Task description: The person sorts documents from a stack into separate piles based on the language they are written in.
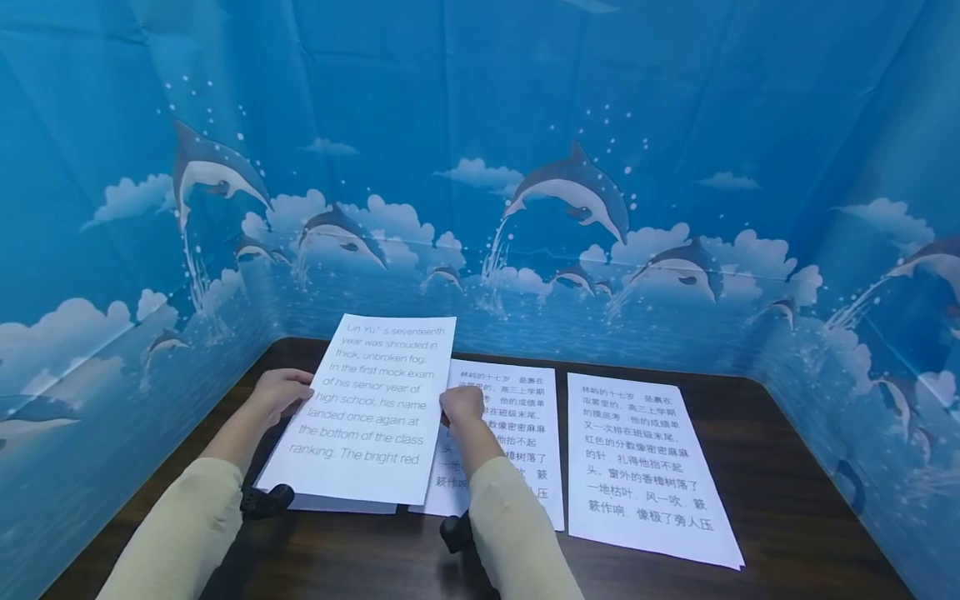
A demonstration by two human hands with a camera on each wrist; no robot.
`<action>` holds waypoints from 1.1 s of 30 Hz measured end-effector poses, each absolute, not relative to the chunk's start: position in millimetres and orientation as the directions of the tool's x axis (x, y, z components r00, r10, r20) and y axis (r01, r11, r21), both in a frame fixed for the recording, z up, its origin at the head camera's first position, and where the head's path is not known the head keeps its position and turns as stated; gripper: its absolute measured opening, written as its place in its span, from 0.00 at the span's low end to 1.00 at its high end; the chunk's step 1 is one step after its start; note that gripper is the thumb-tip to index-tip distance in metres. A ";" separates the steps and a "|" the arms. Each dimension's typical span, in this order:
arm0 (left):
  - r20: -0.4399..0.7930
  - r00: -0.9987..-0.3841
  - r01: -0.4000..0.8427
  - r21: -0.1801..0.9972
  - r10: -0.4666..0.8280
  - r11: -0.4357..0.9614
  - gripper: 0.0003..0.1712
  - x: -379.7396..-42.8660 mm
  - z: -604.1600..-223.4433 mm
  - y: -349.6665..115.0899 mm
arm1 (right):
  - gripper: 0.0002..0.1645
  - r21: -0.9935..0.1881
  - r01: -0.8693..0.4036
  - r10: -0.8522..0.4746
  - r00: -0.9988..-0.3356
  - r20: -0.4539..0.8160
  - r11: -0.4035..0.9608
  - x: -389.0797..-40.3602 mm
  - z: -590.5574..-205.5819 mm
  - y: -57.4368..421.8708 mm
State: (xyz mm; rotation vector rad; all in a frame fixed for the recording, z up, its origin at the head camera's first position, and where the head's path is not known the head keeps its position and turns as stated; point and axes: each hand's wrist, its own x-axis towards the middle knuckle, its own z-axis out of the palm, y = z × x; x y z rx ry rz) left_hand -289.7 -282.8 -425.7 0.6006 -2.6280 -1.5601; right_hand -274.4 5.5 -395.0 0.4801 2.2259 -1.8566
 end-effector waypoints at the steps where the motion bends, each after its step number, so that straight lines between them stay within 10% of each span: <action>1: -0.174 -0.927 -0.313 0.846 -0.333 0.431 0.19 -286.6 -420.1 -281.0 | 0.12 -0.916 0.370 0.120 -0.927 -0.354 0.156 -274.5 -395.6 4.3; 33: -0.210 -0.896 -0.384 0.809 -0.390 0.446 0.18 -256.4 -394.4 -286.3 | 0.06 -0.922 0.315 0.090 -0.949 -0.303 0.225 -269.7 -415.3 -29.8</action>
